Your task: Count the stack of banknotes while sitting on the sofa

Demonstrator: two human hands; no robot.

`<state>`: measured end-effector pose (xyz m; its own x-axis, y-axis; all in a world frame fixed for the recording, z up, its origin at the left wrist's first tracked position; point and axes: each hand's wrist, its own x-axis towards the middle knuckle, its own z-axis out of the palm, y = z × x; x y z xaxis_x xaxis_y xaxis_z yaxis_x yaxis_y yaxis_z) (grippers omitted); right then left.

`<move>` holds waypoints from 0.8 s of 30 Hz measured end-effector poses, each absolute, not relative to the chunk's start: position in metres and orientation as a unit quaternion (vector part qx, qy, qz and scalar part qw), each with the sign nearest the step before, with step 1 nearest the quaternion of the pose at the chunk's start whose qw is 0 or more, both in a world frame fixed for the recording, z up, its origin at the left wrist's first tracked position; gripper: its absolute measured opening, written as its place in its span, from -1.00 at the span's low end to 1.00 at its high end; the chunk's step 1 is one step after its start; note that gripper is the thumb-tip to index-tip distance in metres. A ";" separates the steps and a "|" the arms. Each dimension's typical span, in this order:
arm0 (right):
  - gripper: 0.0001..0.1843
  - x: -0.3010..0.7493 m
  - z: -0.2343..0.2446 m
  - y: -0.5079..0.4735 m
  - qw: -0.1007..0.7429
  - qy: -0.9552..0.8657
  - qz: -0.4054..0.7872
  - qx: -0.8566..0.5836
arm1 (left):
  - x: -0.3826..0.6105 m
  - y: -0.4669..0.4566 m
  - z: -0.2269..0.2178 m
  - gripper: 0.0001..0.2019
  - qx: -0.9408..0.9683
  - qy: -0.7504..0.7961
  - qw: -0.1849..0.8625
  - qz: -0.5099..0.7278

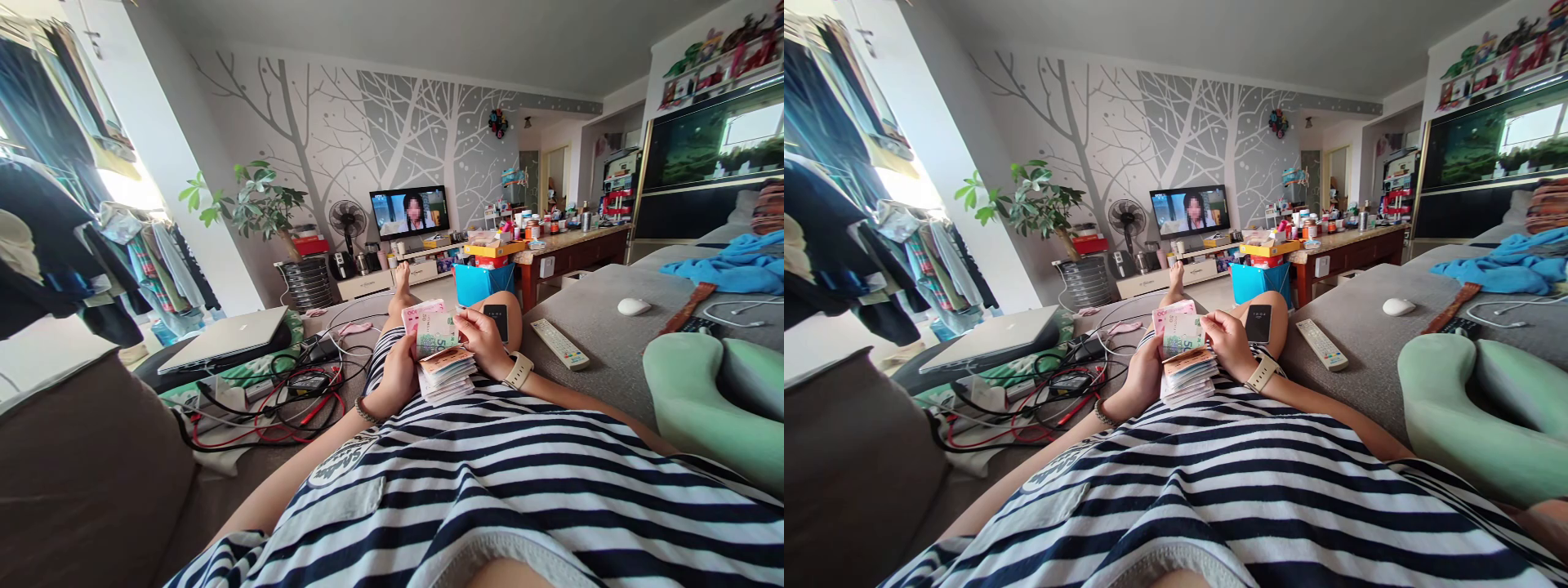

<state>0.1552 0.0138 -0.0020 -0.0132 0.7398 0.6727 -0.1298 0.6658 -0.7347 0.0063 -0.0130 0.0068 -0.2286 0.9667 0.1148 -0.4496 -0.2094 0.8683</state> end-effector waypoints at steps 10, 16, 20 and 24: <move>-0.54 0.156 -0.004 0.016 0.654 -0.629 0.345 -0.241 | 0.008 -0.018 0.013 -0.84 0.372 0.378 0.501 0.684; -0.53 0.156 -0.005 0.018 0.651 -0.630 0.347 -0.243 | 0.007 -0.015 0.010 -0.87 0.368 0.362 0.514 0.685; -0.54 0.156 -0.006 0.019 0.653 -0.630 0.346 -0.237 | 0.006 -0.015 0.009 -0.91 0.373 0.358 0.513 0.686; -0.55 0.156 -0.006 0.020 0.654 -0.632 0.340 -0.238 | 0.006 -0.015 0.008 -0.88 0.385 0.353 0.503 0.689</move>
<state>0.1562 0.0197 -0.0063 -0.0305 0.7454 0.6659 -0.1437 0.6560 -0.7409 0.0064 -0.0147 0.0085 -0.1979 0.9644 0.1755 -0.4198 -0.2452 0.8739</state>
